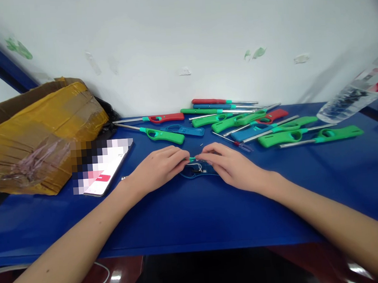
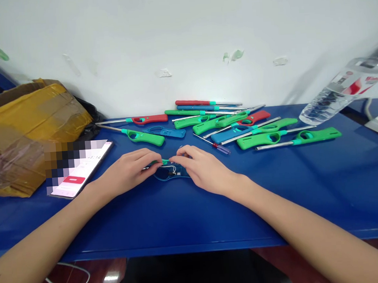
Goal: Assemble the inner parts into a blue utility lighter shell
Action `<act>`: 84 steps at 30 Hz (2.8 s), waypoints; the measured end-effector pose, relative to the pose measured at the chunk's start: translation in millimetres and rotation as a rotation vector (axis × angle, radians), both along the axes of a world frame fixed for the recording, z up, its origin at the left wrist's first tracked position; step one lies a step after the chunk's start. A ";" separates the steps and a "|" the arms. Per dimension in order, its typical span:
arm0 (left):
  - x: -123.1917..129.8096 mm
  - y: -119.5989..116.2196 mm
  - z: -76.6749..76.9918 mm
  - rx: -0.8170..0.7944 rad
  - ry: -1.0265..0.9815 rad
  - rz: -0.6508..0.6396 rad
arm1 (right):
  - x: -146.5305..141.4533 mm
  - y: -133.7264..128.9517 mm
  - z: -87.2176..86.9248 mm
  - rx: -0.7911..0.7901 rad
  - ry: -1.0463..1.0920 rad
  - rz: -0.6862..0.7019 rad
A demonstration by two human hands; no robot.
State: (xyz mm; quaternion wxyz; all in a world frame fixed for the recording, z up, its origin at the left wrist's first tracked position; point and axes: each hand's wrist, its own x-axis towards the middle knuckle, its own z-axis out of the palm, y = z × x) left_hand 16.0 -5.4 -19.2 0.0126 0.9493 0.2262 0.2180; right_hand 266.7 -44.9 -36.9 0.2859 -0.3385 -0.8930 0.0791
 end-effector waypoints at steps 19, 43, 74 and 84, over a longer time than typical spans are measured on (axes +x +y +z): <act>4.7 -5.2 -2.4 0.116 -0.055 0.027 | -0.3 -1.7 1.8 0.020 0.006 0.001; -3.8 2.1 -8.9 0.164 -0.159 -0.066 | 1.8 -0.5 -0.2 -0.008 0.116 0.008; 4.3 -3.2 -8.9 0.033 -0.192 0.020 | 1.7 -1.4 0.1 0.034 0.079 0.009; 3.2 -0.8 -11.5 0.148 -0.161 -0.032 | 2.0 -1.9 0.0 0.078 0.003 -0.005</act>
